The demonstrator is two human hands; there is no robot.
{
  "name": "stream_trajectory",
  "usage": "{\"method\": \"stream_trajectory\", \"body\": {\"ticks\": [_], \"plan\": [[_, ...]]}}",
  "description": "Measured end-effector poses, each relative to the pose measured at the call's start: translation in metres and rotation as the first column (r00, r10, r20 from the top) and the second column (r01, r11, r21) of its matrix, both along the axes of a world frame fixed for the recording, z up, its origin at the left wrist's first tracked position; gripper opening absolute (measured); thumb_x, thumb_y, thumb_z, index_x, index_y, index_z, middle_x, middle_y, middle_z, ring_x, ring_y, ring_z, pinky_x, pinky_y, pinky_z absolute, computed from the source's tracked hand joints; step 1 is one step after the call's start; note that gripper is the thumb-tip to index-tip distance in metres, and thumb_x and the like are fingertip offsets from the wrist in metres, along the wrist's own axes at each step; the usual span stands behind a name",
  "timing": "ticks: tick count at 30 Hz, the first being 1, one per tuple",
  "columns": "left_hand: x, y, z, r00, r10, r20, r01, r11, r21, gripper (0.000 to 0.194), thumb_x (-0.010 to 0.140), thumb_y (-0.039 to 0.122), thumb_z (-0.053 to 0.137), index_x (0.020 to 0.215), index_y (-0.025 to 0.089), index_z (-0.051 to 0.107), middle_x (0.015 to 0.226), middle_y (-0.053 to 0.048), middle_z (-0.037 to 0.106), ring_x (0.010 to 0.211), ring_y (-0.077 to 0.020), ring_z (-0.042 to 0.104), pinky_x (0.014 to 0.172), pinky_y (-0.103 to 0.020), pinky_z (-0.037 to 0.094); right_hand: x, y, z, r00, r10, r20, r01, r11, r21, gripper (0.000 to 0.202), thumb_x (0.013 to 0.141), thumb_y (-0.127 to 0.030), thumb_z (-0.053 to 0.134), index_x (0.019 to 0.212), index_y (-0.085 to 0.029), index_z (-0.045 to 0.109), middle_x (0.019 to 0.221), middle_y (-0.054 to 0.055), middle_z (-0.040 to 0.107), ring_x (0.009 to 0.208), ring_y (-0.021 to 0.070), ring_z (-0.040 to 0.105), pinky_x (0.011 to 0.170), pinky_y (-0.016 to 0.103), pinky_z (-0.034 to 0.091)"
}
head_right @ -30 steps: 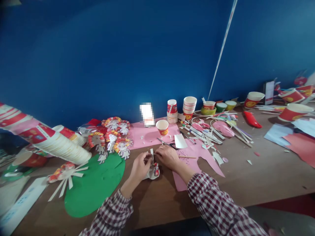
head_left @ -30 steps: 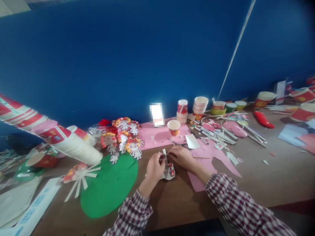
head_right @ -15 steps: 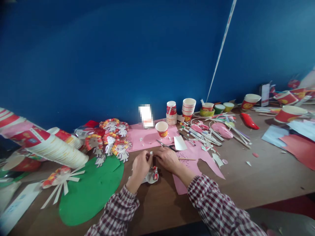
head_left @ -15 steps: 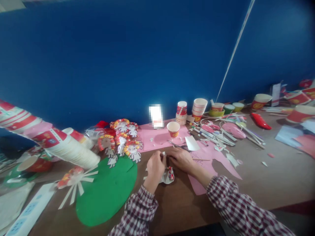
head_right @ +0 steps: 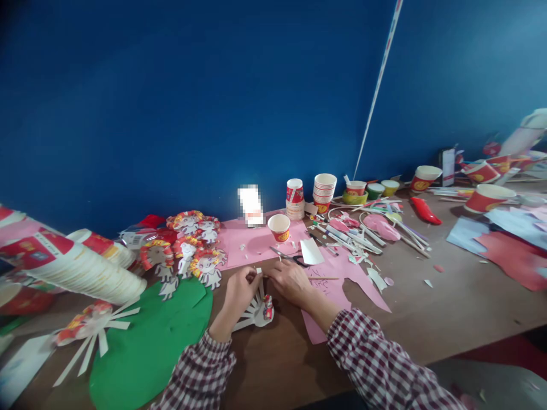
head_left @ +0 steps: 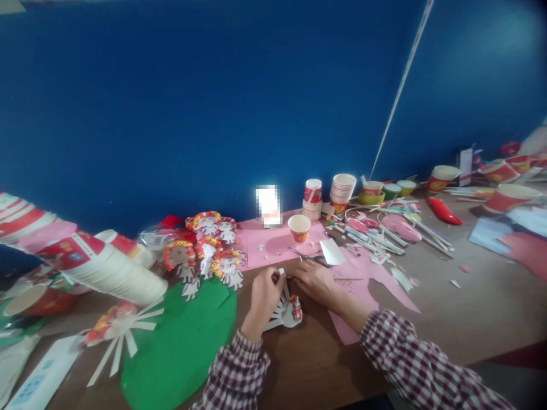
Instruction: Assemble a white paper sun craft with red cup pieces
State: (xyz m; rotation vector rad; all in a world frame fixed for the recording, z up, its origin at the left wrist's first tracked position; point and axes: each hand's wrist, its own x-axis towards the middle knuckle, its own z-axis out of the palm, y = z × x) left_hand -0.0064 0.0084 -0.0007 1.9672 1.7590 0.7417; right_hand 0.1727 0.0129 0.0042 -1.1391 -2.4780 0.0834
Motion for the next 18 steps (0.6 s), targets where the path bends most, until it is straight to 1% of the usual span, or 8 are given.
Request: {"method": "stream_trajectory", "body": {"ticks": [3,5,7,10,13,16,18], "plan": [[-0.002,0.000,0.001,0.990,0.017,0.137,-0.017,1.000,-0.006,0.018,0.079,0.032,0.056,0.075,0.015,0.061,0.074,-0.005,0.067,0.068,-0.0157,0.062,0.064,-0.024,0.043,0.000,0.001,-0.002,1.000,-0.011,-0.013,0.011,1.000,0.010,0.025,0.085,-0.016,0.053,0.107,-0.023,0.063,0.100,0.005,0.065,0.091,0.0183,0.058,0.085,0.030,0.043],[-0.003,0.001,-0.002,0.972,0.019,0.235,-0.019,1.000,-0.001,0.018,0.078,0.032,0.057,0.074,0.015,0.060,0.072,-0.003,0.066,0.066,-0.0147,0.061,0.063,-0.024,0.044,0.000,0.002,-0.004,0.999,-0.032,-0.024,0.032,0.999,0.020,0.023,0.084,-0.016,0.054,0.103,-0.022,0.064,0.099,0.005,0.065,0.091,0.0187,0.058,0.085,0.030,0.044],[-0.004,0.003,-0.007,0.945,0.027,0.325,-0.027,1.000,-0.003,0.017,0.076,0.031,0.058,0.076,0.014,0.060,0.072,-0.003,0.066,0.065,-0.0143,0.061,0.061,-0.023,0.045,0.000,0.002,-0.006,0.999,-0.039,-0.034,0.040,0.999,0.033,0.021,0.084,-0.016,0.053,0.101,-0.022,0.065,0.098,0.005,0.066,0.092,0.0186,0.058,0.084,0.030,0.044],[-0.005,0.007,-0.015,0.905,0.031,0.425,-0.025,0.999,-0.020,0.019,0.075,0.030,0.060,0.085,0.014,0.060,0.075,-0.004,0.066,0.065,-0.0142,0.062,0.059,-0.022,0.047,-0.001,0.002,-0.008,0.998,-0.031,-0.053,0.034,0.998,0.052,0.024,0.084,-0.015,0.052,0.103,-0.023,0.065,0.098,0.005,0.066,0.093,0.0177,0.058,0.085,0.029,0.044],[-0.005,0.008,-0.018,0.877,0.000,0.480,0.027,0.998,-0.050,0.022,0.076,0.029,0.058,0.092,0.014,0.060,0.078,-0.005,0.066,0.063,-0.0137,0.062,0.057,-0.022,0.047,0.000,0.002,-0.010,0.998,-0.033,-0.047,0.036,0.997,0.064,0.023,0.084,-0.014,0.051,0.101,-0.022,0.065,0.095,0.005,0.066,0.092,0.0180,0.058,0.085,0.029,0.044],[-0.006,0.007,-0.017,0.867,-0.028,0.497,0.075,0.994,-0.076,0.023,0.078,0.030,0.057,0.093,0.014,0.061,0.076,-0.004,0.066,0.059,-0.0125,0.060,0.055,-0.022,0.047,0.003,0.003,-0.013,0.998,-0.057,-0.011,0.058,0.995,0.080,0.019,0.087,-0.017,0.050,0.098,-0.022,0.065,0.093,0.006,0.065,0.090,0.0197,0.057,0.081,0.031,0.045],[-0.006,0.005,-0.014,0.861,-0.050,0.505,0.098,0.993,-0.069,0.023,0.077,0.030,0.058,0.092,0.013,0.062,0.078,-0.005,0.066,0.061,-0.0130,0.060,0.056,-0.022,0.048,0.006,0.003,-0.013,0.997,-0.072,0.006,0.071,0.993,0.099,0.017,0.088,-0.017,0.050,0.097,-0.021,0.064,0.092,0.006,0.064,0.087,0.0197,0.056,0.077,0.031,0.046]]}}
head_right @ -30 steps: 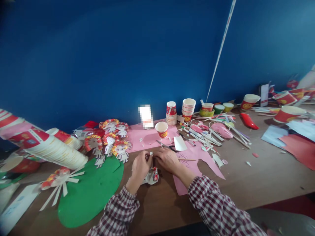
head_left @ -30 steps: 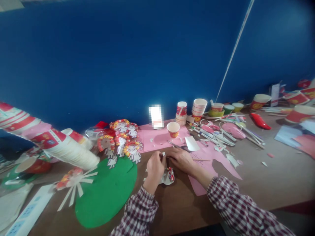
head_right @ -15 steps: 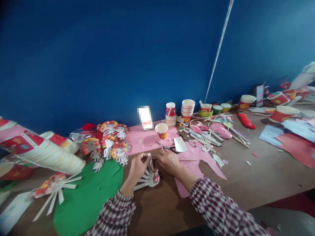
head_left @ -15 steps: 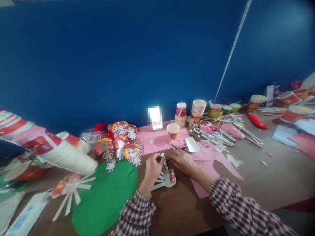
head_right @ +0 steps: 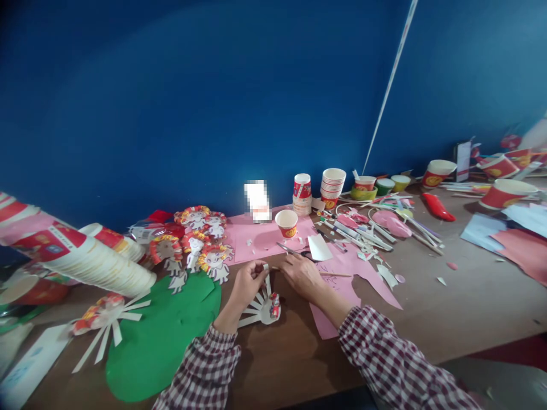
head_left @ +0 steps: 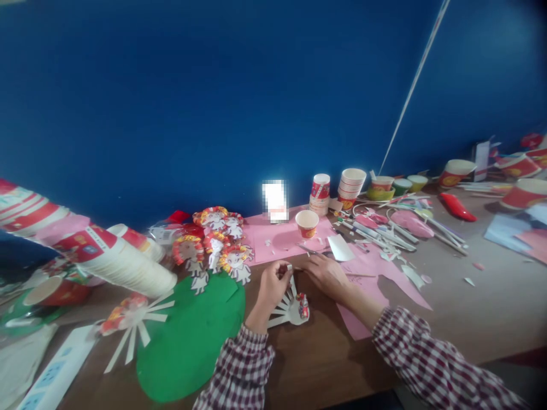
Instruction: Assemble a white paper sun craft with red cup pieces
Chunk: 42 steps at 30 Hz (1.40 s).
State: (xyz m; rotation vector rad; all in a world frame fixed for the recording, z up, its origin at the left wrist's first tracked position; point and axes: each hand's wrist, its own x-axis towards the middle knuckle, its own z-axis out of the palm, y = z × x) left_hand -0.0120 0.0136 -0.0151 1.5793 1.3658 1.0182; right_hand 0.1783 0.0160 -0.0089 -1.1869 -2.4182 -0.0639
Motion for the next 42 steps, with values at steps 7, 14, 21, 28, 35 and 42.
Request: {"method": "stream_trajectory", "body": {"ticks": [7,14,21,28,35,42], "plan": [[0.002,-0.001,0.002,0.996,-0.022,0.087,0.024,1.000,-0.019,0.021,0.077,0.025,0.056,0.090,0.012,0.065,0.076,-0.007,0.068,0.062,-0.0140,0.060,0.054,-0.021,0.047,-0.001,0.002,0.021,0.998,-0.006,-0.059,0.011,0.996,0.085,0.022,0.090,-0.014,0.047,0.105,-0.019,0.061,0.105,0.008,0.062,0.091,0.0186,0.055,0.078,0.030,0.046],[0.002,0.002,-0.003,0.980,0.001,0.198,0.019,0.995,-0.102,0.019,0.074,0.024,0.057,0.085,0.012,0.065,0.073,-0.005,0.067,0.056,-0.0126,0.059,0.051,-0.021,0.047,-0.009,0.007,0.022,0.977,-0.037,-0.211,0.064,0.991,0.119,0.026,0.091,-0.015,0.044,0.111,-0.020,0.060,0.104,0.006,0.064,0.094,0.0195,0.055,0.081,0.033,0.045],[0.004,0.002,0.000,0.945,0.045,0.325,0.023,0.979,-0.201,0.025,0.068,0.029,0.065,0.086,0.011,0.065,0.075,-0.005,0.067,0.063,-0.0150,0.062,0.055,-0.025,0.053,-0.007,0.013,0.007,0.972,-0.059,-0.228,0.088,0.989,0.117,0.027,0.091,-0.019,0.044,0.112,-0.020,0.061,0.104,0.008,0.064,0.093,0.0209,0.054,0.083,0.037,0.043],[0.004,0.002,0.005,0.958,0.074,0.276,-0.014,0.977,-0.213,0.026,0.066,0.030,0.068,0.083,0.011,0.068,0.073,-0.004,0.067,0.059,-0.0131,0.060,0.051,-0.023,0.053,-0.009,0.018,0.006,0.979,-0.031,-0.200,0.045,0.997,0.065,0.026,0.091,-0.018,0.045,0.111,-0.019,0.060,0.105,0.008,0.064,0.091,0.0209,0.053,0.080,0.035,0.042],[0.004,0.001,0.004,0.977,0.069,0.202,-0.024,0.976,-0.217,0.023,0.069,0.033,0.065,0.077,0.011,0.066,0.068,-0.003,0.064,0.054,-0.0113,0.057,0.047,-0.021,0.050,-0.009,0.020,0.006,0.979,0.010,-0.205,-0.002,0.999,0.037,0.023,0.092,-0.020,0.043,0.107,-0.019,0.060,0.102,0.009,0.064,0.091,0.0200,0.054,0.080,0.033,0.043],[0.004,0.002,0.006,0.959,0.141,0.247,-0.085,0.971,-0.225,0.026,0.067,0.035,0.068,0.078,0.011,0.065,0.063,-0.002,0.061,0.053,-0.0105,0.055,0.048,-0.020,0.049,-0.008,0.021,0.006,0.982,0.024,-0.185,-0.019,0.999,0.033,0.022,0.091,-0.019,0.045,0.107,-0.020,0.060,0.100,0.008,0.065,0.090,0.0203,0.056,0.079,0.033,0.044]]}}
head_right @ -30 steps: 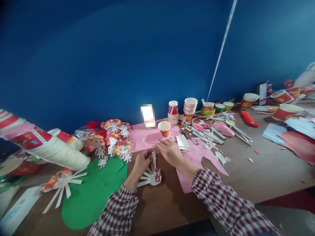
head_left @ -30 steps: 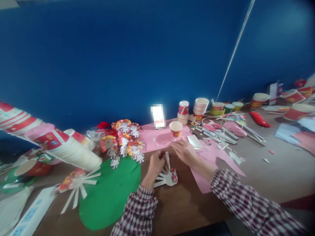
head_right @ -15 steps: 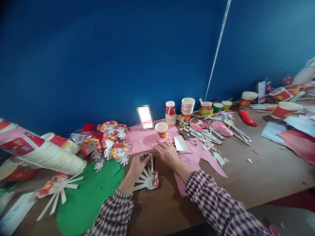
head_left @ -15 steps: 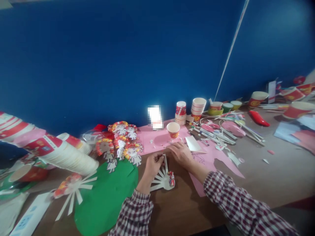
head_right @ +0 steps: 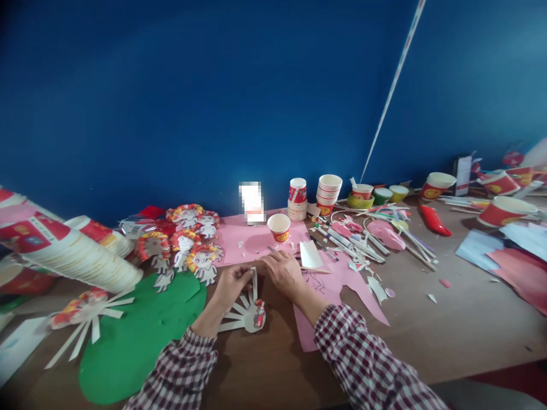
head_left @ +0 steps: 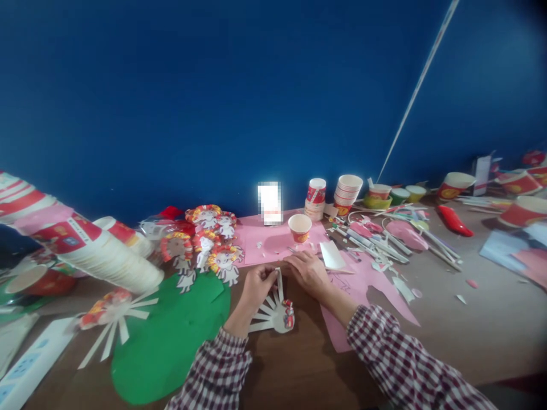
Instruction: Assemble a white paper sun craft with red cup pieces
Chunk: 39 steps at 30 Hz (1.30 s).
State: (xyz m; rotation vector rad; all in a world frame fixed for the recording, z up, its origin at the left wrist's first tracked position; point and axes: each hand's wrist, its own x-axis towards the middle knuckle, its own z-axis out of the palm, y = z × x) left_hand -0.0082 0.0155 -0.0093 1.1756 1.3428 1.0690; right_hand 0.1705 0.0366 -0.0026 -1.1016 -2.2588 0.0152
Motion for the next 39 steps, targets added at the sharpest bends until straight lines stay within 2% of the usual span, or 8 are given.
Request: {"method": "stream_trajectory", "body": {"ticks": [10,19,33,39], "plan": [[-0.0011,-0.0003,0.0015,0.999,0.037,0.038,-0.039,0.999,0.029,0.026,0.068,0.036,0.068,0.079,0.012,0.064,0.069,-0.002,0.061,0.059,-0.0117,0.056,0.051,-0.023,0.053,0.0000,0.0022,-0.0045,1.000,0.005,0.014,-0.005,1.000,0.007,0.022,0.090,-0.018,0.046,0.107,-0.019,0.060,0.098,0.009,0.065,0.089,0.0209,0.056,0.079,0.033,0.045],[-0.0014,0.0005,0.0027,0.998,0.042,0.039,-0.044,0.998,0.035,0.030,0.068,0.037,0.067,0.085,0.012,0.067,0.078,-0.005,0.066,0.064,-0.0139,0.060,0.053,-0.023,0.054,-0.0004,0.0000,-0.0008,1.000,0.029,-0.008,-0.029,0.999,-0.013,0.023,0.090,-0.016,0.045,0.107,-0.019,0.060,0.100,0.009,0.065,0.091,0.0203,0.058,0.080,0.033,0.046],[-0.0004,0.0015,-0.0030,0.994,0.027,0.104,-0.027,1.000,0.002,0.025,0.067,0.033,0.067,0.080,0.012,0.066,0.069,-0.003,0.065,0.056,-0.0119,0.058,0.053,-0.023,0.052,0.0000,-0.0043,-0.0024,0.998,0.066,-0.021,-0.066,0.998,-0.002,0.028,0.089,-0.014,0.046,0.111,-0.021,0.060,0.101,0.007,0.065,0.092,0.0204,0.057,0.081,0.032,0.046],[-0.0014,0.0016,-0.0052,0.999,-0.003,0.049,0.000,0.998,0.064,0.021,0.069,0.029,0.064,0.081,0.013,0.067,0.070,-0.003,0.066,0.055,-0.0114,0.057,0.053,-0.022,0.049,0.0006,-0.0060,0.0007,0.999,0.052,0.011,-0.051,0.999,-0.008,0.027,0.090,-0.015,0.044,0.111,-0.020,0.061,0.102,0.007,0.065,0.094,0.0202,0.058,0.082,0.033,0.045]]}}
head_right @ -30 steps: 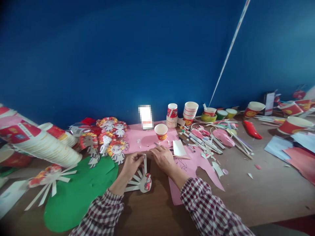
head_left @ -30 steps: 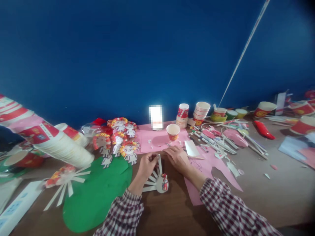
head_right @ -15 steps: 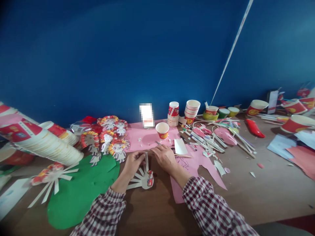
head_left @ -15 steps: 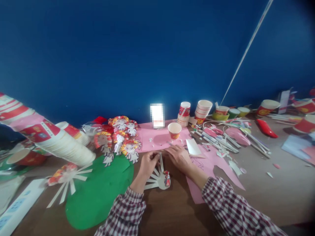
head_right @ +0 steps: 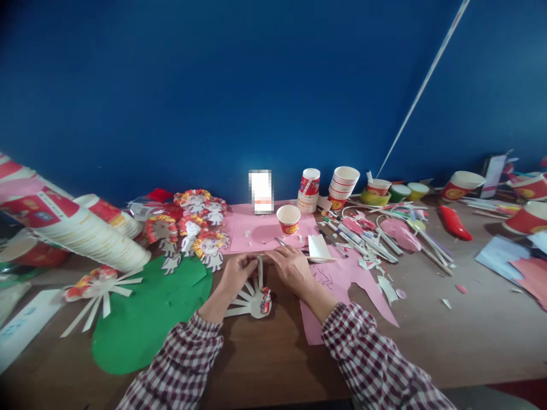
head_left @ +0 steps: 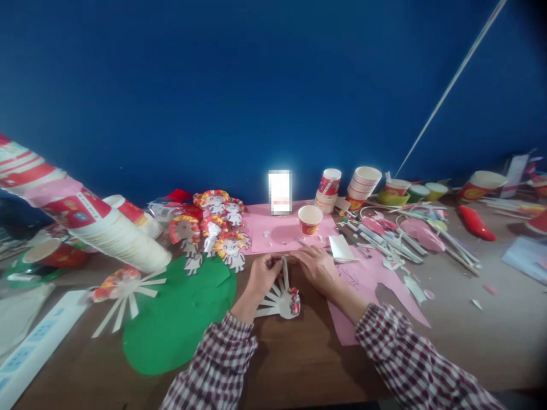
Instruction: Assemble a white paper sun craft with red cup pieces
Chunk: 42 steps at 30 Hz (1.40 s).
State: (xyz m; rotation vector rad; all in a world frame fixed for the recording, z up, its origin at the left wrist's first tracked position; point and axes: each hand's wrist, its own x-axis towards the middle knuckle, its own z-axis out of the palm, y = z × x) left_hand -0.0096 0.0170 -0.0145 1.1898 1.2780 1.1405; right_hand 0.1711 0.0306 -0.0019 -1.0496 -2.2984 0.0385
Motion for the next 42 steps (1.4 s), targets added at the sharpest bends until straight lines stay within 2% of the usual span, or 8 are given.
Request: {"method": "stream_trajectory", "body": {"ticks": [7,14,22,34,42], "plan": [[0.001,0.000,0.004,1.000,-0.014,-0.002,0.014,1.000,0.000,0.020,0.068,0.029,0.064,0.080,0.013,0.067,0.068,-0.003,0.066,0.054,-0.0110,0.055,0.052,-0.021,0.045,-0.001,-0.002,0.002,0.999,0.035,0.038,-0.034,0.999,-0.002,0.026,0.091,-0.016,0.045,0.111,-0.021,0.060,0.101,0.007,0.065,0.095,0.0202,0.058,0.084,0.034,0.044],[-0.001,0.000,-0.001,1.000,-0.015,-0.018,0.015,1.000,0.007,0.021,0.069,0.027,0.062,0.084,0.013,0.068,0.071,-0.003,0.066,0.057,-0.0116,0.056,0.053,-0.021,0.045,-0.002,0.000,-0.001,0.998,0.042,0.042,-0.042,0.999,-0.008,0.025,0.092,-0.017,0.043,0.111,-0.019,0.059,0.101,0.007,0.066,0.093,0.0204,0.058,0.083,0.034,0.044],[0.000,0.001,0.002,0.998,-0.050,-0.044,0.052,0.998,0.038,0.019,0.070,0.025,0.061,0.084,0.013,0.067,0.073,-0.004,0.068,0.061,-0.0130,0.059,0.057,-0.022,0.046,-0.002,-0.001,0.005,0.997,0.057,0.047,-0.057,0.998,-0.005,0.017,0.092,-0.018,0.044,0.097,-0.017,0.061,0.091,0.007,0.066,0.086,0.0192,0.058,0.078,0.032,0.045],[0.001,-0.002,0.009,0.996,-0.054,-0.071,0.056,0.998,0.035,0.025,0.072,0.033,0.063,0.084,0.011,0.066,0.073,-0.005,0.068,0.060,-0.0128,0.057,0.054,-0.022,0.046,-0.001,0.000,0.001,0.998,0.048,0.029,-0.049,0.999,0.007,0.019,0.090,-0.014,0.046,0.100,-0.017,0.061,0.096,0.007,0.065,0.089,0.0197,0.058,0.081,0.033,0.046],[0.000,-0.001,0.004,0.991,-0.069,-0.115,0.079,0.993,0.082,0.022,0.075,0.031,0.061,0.084,0.011,0.066,0.078,-0.006,0.069,0.066,-0.0144,0.061,0.059,-0.023,0.048,-0.006,-0.002,0.006,0.998,0.065,-0.017,-0.064,0.998,0.029,0.019,0.092,-0.021,0.046,0.105,-0.017,0.060,0.092,0.007,0.066,0.092,0.0193,0.060,0.089,0.035,0.047]]}}
